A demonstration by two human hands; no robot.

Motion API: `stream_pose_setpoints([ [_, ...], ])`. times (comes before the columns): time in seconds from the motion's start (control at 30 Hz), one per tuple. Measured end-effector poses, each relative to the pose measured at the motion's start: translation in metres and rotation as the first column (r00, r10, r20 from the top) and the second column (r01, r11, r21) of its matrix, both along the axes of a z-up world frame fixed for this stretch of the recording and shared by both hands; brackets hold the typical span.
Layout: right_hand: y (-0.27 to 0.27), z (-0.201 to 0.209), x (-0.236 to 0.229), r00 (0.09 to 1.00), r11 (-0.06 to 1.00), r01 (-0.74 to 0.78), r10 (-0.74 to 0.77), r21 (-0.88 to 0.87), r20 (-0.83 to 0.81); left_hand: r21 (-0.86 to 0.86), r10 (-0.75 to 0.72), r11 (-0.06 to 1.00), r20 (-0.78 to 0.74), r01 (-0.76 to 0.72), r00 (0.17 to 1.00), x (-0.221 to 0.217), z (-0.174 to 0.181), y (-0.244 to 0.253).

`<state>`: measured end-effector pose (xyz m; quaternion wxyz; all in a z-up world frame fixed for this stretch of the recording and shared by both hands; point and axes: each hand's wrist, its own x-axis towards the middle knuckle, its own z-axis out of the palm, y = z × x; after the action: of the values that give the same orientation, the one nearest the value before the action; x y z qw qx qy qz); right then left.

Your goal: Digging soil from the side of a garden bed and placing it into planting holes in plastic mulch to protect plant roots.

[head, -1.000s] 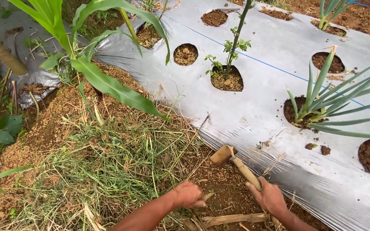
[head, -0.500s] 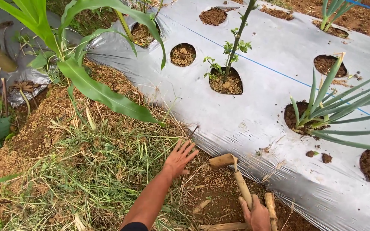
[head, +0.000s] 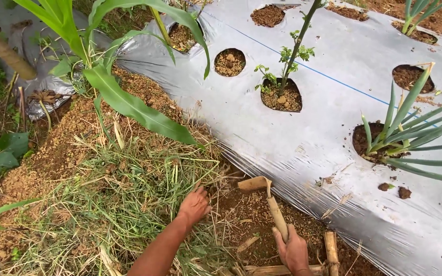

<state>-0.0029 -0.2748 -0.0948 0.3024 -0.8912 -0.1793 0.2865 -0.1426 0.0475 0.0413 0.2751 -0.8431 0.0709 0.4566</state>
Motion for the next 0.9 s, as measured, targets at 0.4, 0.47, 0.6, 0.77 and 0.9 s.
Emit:
stream_pose_setpoints([
  [0.4,-0.014,0.011,0.001,0.991,0.992,0.123,-0.122,0.015,-0.049,-0.003,-0.049,0.999,-0.042,0.049,0.998,-0.002,-0.013,0.008],
  [0.47,-0.010,0.014,0.000,0.986,0.986,0.155,-0.151,0.055,-0.068,-0.067,0.102,0.993,0.137,-0.093,0.985,0.007,-0.047,0.019],
  [0.6,-0.034,-0.017,-0.009,0.973,0.975,0.186,-0.167,0.118,-0.157,-0.213,0.136,0.976,0.436,-0.045,0.890,0.020,-0.063,-0.005],
  [0.77,-0.036,-0.021,-0.023,0.973,0.979,0.169,-0.148,0.114,-0.175,-0.346,0.078,0.938,0.239,0.010,0.968,0.052,-0.042,-0.019],
  [0.9,-0.023,0.012,-0.030,0.941,0.962,0.254,-0.222,0.099,-0.257,-0.011,-0.008,1.000,-0.007,0.008,1.000,0.058,0.023,-0.007],
])
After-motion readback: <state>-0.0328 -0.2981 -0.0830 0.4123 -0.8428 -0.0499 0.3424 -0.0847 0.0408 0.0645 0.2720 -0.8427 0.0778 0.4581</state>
